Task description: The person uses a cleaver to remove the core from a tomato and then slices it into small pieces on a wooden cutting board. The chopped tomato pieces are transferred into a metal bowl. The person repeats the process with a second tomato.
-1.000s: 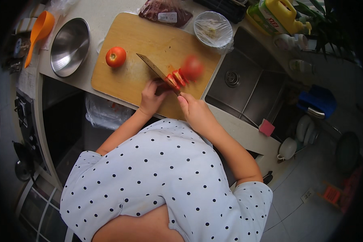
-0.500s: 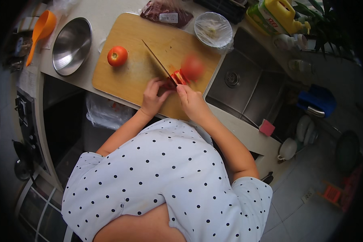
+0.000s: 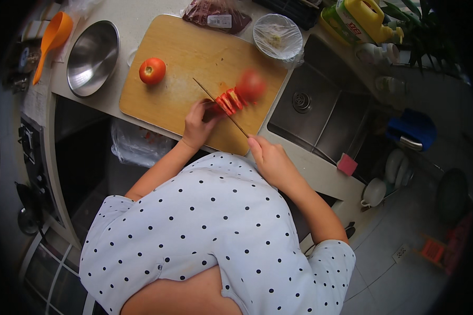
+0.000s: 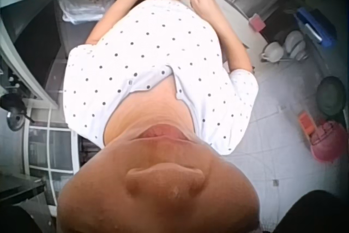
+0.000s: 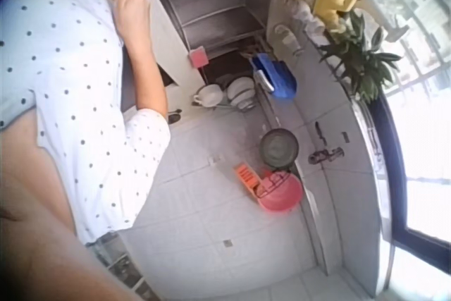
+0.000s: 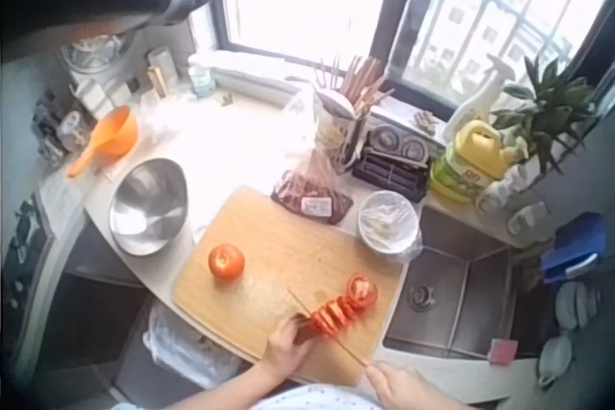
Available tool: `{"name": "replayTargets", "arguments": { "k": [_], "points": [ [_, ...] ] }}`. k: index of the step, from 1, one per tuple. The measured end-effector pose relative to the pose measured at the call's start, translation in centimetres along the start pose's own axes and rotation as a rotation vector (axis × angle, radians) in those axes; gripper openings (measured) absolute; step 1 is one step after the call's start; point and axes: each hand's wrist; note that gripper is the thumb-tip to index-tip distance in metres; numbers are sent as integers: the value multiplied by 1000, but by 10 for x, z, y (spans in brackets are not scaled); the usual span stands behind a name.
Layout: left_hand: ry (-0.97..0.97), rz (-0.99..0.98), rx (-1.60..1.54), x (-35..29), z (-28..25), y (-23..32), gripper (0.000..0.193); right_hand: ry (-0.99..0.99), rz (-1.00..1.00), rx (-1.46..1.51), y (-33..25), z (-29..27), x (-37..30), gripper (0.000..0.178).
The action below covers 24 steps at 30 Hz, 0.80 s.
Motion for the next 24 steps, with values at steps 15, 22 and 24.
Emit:
{"name": "replayTargets", "arguments": {
  "k": [15, 22, 24],
  "points": [
    [16, 40, 35, -9, 8, -6, 41, 94, -136, -67, 30, 24, 23, 42],
    [-55, 39, 81, -9, 5, -4, 37, 101, -178, 3, 10, 38, 51, 39],
    [-68, -13, -12, -6, 6, -3, 35, 81, -127, 68, 13, 27, 34, 38]
  ]
}}
Point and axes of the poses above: each hand's wrist, its own x-axis towards the middle knuckle, its own z-axis out of the palm, y = z × x, and after that the axes turned 8 degrees about x, right-handed
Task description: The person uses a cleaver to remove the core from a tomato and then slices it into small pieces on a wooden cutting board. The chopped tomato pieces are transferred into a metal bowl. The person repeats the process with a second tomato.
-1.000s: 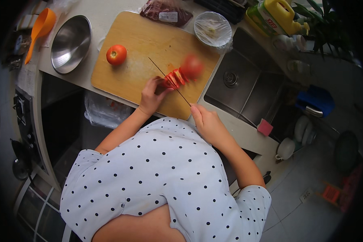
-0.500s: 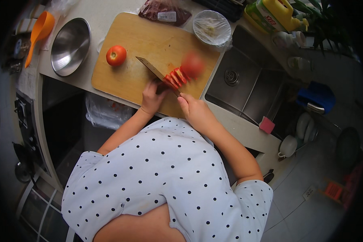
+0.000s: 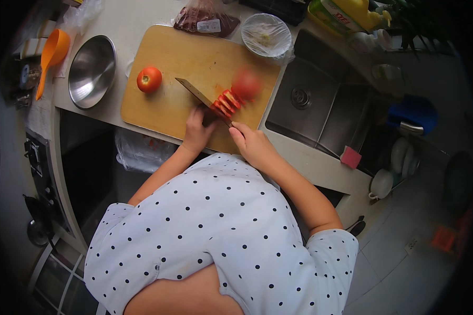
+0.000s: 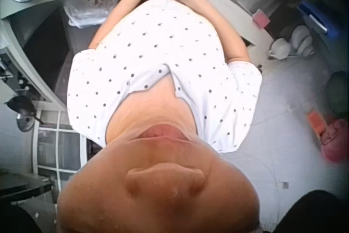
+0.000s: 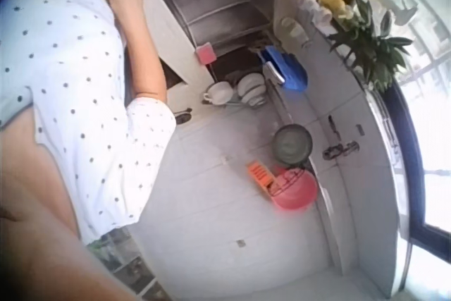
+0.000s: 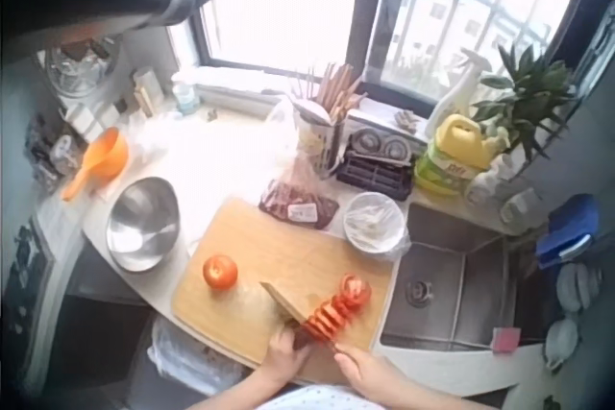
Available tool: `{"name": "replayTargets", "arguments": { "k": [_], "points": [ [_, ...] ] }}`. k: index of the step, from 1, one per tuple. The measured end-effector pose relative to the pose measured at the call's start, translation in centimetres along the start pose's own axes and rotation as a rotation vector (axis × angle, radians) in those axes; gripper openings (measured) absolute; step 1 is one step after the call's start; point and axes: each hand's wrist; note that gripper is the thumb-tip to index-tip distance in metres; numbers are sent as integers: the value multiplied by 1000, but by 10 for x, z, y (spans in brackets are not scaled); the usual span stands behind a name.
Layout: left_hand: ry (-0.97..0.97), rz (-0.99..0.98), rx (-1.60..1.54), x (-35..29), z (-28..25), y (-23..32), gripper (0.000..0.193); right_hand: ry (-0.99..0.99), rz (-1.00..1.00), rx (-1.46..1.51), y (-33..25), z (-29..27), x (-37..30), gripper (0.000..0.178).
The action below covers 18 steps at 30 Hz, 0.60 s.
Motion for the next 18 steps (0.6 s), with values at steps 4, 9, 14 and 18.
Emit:
{"name": "replayTargets", "arguments": {
  "k": [4, 9, 14, 18],
  "points": [
    [-41, -54, -139, 21, -15, 14, 27, 38, 27, 204, -2, -27, -37, 38],
    [-170, -44, -44, 90, -2, 32, 33, 221, 52, 378, 1, -37, -58, 39],
    [-365, 149, 124, 124, 35, 43, 56, 321, 125, 555, 10, -33, -68, 37],
    [-380, 71, 106, 147, 53, 29, 61, 365, 102, 541, 20, -32, -76, 37]
  ]
}}
Point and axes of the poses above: each hand's wrist, its own x-axis towards the middle knuckle, its own z-axis out of the palm, y = z × x, and after that the axes turned 8 degrees about x, right-handed
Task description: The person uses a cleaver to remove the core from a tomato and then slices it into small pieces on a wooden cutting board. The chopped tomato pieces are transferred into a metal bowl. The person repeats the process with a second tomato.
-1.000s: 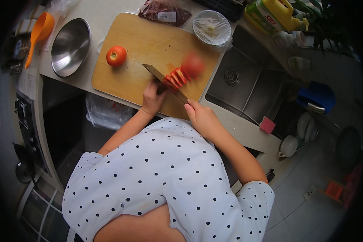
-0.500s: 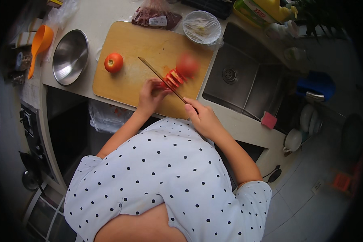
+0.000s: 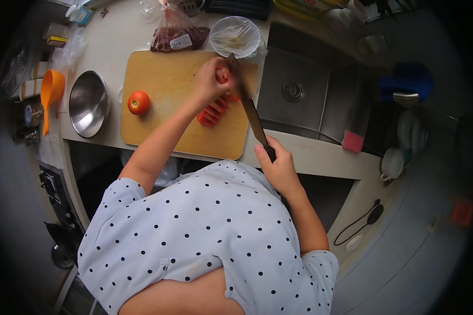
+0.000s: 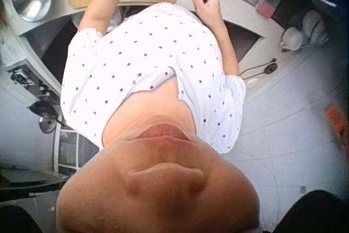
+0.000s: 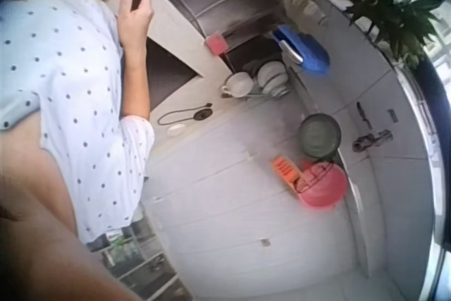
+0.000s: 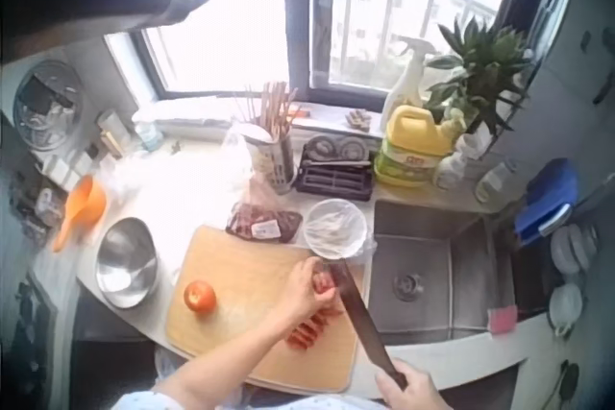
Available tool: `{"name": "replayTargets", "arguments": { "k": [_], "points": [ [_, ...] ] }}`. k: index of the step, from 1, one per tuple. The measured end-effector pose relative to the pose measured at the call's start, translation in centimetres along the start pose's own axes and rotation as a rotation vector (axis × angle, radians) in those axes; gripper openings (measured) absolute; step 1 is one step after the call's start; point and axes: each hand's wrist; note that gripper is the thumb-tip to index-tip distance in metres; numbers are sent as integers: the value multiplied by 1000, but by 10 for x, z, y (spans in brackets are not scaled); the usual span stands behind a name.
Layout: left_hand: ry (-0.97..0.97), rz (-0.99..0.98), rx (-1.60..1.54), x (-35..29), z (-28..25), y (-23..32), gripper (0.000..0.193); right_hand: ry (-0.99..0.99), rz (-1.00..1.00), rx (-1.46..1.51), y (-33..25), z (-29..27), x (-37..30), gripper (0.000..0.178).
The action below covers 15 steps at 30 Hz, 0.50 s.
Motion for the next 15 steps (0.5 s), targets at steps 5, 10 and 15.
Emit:
{"name": "replayTargets", "arguments": {
  "k": [5, 10, 15],
  "points": [
    [255, 123, 86, -3, -23, -22, 54, 0, 45, -137, -10, -1, -3, 39],
    [-399, 287, 80, -59, -80, -16, 74, -9, 143, -200, 7, -5, 1, 41],
    [-474, 360, 150, -66, -65, -17, 86, -36, 139, -282, 20, -1, 10, 41]
  ]
}}
Point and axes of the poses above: each hand's wrist, its own x-axis towards the middle knuckle, its own z-axis out of the palm, y = z × x, and after that the axes turned 8 degrees about x, right-handed
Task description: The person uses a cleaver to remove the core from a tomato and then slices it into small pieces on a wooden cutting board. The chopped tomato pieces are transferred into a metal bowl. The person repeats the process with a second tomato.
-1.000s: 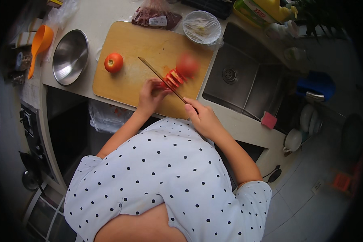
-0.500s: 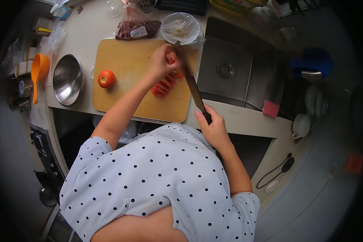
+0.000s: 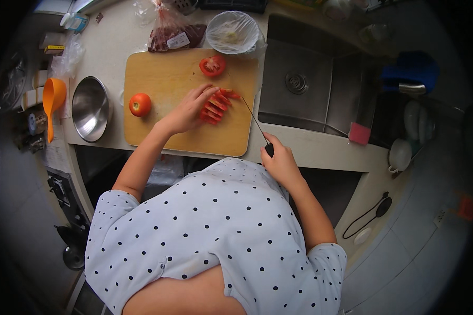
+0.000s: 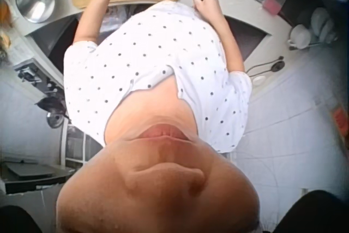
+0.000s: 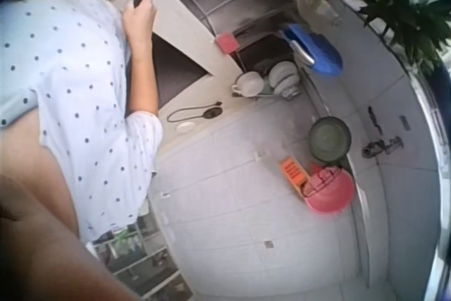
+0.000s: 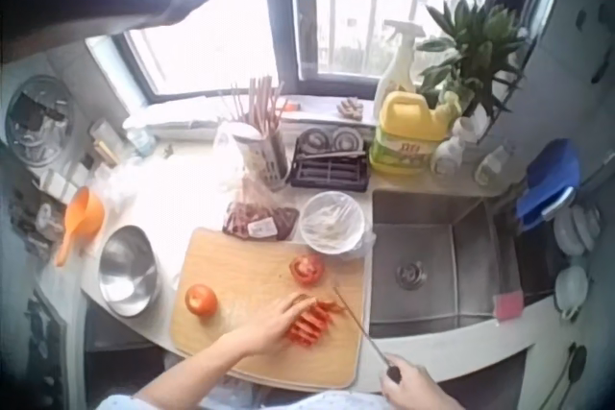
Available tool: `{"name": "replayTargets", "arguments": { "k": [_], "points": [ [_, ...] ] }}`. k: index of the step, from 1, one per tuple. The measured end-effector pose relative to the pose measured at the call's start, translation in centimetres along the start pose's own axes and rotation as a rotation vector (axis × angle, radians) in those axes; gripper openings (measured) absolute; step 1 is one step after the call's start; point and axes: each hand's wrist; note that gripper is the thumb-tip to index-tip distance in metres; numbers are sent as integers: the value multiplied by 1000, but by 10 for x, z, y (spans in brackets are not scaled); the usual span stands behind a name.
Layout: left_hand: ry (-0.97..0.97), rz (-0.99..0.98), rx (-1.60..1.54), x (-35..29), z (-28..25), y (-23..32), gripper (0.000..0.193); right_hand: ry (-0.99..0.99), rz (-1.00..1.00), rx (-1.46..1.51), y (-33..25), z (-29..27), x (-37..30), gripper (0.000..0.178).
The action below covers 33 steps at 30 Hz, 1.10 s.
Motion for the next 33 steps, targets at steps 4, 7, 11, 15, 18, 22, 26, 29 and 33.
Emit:
{"name": "replayTargets", "arguments": {
  "k": [4, 7, 11, 15, 18, 22, 26, 29, 33],
  "points": [
    [95, -125, -207, -1, 19, 5, 86, -29, -82, -40, 3, 7, 11, 41],
    [210, -275, -278, -3, 47, 15, 91, -49, -97, -82, -3, 1, 22, 39],
    [332, -286, 109, 8, 35, 26, 103, -19, -272, -274, -7, -12, 31, 37],
    [205, -140, 182, 16, 28, 9, 108, -43, -143, -233, -14, -16, 25, 39],
    [156, -116, 160, 18, 25, 11, 106, -13, -153, -50, -2, -11, 22, 40],
    [222, -115, 97, 14, 33, 13, 95, 35, -114, 3, 11, -5, 22, 40],
    [441, -159, -131, 13, 41, 12, 65, 38, -152, -31, 10, -2, 24, 40],
    [433, -252, -255, 23, 40, 0, 40, 81, -144, 17, 14, 0, 29, 39],
    [485, -186, -58, 33, 33, 14, 27, 44, -18, 102, 7, -3, 30, 39]
  ]
}}
Point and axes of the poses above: each hand's wrist, its own x-axis towards the middle knuckle, its own z-axis out of the palm, y = z × x, and after that the axes turned 8 degrees about x, right-handed
